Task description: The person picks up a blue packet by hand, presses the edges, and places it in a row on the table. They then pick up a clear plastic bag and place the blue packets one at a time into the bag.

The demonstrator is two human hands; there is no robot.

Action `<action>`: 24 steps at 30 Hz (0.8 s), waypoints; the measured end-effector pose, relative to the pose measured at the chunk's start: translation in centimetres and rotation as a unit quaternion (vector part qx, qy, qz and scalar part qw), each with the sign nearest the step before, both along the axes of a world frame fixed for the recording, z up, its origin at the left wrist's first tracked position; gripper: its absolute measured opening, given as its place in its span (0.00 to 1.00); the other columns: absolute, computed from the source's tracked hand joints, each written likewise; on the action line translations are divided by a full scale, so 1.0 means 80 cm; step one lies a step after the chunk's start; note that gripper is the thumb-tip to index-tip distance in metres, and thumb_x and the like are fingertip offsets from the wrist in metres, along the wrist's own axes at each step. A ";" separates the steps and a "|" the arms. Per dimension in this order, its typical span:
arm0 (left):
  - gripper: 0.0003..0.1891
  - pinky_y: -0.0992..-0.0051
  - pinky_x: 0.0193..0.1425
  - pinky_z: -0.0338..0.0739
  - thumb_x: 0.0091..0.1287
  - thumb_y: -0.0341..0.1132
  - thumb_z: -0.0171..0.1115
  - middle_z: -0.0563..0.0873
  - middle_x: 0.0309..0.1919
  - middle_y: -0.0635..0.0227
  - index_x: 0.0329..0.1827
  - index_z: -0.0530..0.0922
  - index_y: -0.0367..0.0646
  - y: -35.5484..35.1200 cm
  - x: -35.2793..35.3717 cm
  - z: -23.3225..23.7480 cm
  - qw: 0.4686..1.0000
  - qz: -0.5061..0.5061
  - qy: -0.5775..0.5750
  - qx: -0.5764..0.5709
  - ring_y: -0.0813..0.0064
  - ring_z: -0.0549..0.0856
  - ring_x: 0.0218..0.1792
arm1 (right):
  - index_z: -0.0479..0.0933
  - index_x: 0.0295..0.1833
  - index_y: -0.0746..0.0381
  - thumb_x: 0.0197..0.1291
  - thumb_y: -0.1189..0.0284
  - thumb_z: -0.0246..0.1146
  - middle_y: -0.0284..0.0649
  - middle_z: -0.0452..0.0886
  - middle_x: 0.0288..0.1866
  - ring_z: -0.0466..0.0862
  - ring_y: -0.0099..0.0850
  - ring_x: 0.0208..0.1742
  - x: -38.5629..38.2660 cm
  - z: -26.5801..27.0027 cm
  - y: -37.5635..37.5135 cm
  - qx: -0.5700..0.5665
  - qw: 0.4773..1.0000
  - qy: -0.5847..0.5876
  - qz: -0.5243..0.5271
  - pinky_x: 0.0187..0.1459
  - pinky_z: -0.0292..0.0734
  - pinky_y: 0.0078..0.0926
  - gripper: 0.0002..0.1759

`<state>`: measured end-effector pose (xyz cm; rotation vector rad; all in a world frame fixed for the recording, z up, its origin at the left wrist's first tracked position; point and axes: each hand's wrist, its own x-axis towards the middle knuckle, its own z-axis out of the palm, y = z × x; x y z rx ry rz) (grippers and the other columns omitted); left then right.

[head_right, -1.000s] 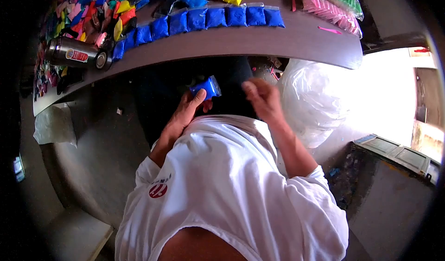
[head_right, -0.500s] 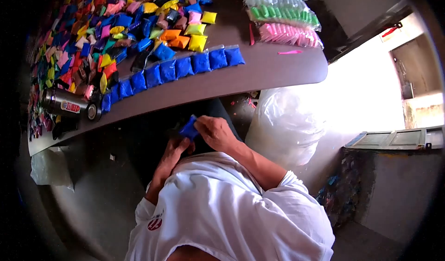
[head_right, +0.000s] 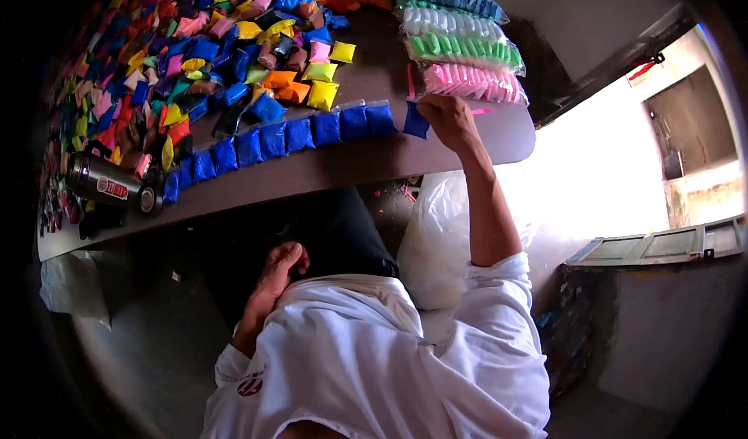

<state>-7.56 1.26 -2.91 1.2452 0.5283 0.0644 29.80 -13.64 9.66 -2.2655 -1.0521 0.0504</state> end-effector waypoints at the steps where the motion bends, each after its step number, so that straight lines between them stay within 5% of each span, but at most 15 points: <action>1: 0.20 0.78 0.34 0.69 0.69 0.52 0.56 0.78 0.24 0.70 0.28 0.77 0.45 0.000 -0.001 0.000 1.000 0.001 0.001 -0.001 0.78 0.73 0.27 | 0.82 0.41 0.62 0.56 0.67 0.62 0.46 0.84 0.34 0.84 0.40 0.37 0.004 -0.006 0.007 -0.001 1.000 0.001 0.001 0.41 0.76 0.33 0.12; 8: 0.20 0.79 0.34 0.69 0.70 0.52 0.53 0.77 0.23 0.70 0.29 0.76 0.45 0.003 -0.001 -0.003 0.999 0.015 0.004 -0.036 0.79 0.73 0.26 | 0.79 0.49 0.62 0.51 0.71 0.67 0.45 0.83 0.40 0.85 0.36 0.36 0.010 -0.043 0.028 0.071 0.996 -0.044 -0.038 0.41 0.78 0.32 0.18; 17: 0.21 0.80 0.34 0.70 0.69 0.53 0.55 0.77 0.22 0.69 0.27 0.76 0.45 0.004 0.001 -0.008 0.997 0.026 0.006 -0.073 0.79 0.73 0.25 | 0.82 0.43 0.62 0.53 0.67 0.69 0.45 0.82 0.43 0.84 0.34 0.34 -0.026 -0.040 0.025 0.095 0.992 -0.033 -0.072 0.38 0.78 0.29 0.14; 24: 0.22 0.80 0.34 0.70 0.69 0.55 0.54 0.77 0.22 0.69 0.27 0.76 0.45 0.004 0.000 -0.008 0.998 0.029 0.015 -0.058 0.79 0.73 0.25 | 0.82 0.42 0.62 0.52 0.63 0.70 0.47 0.79 0.42 0.82 0.44 0.42 -0.049 -0.046 0.042 0.062 0.993 -0.097 -0.038 0.44 0.77 0.36 0.17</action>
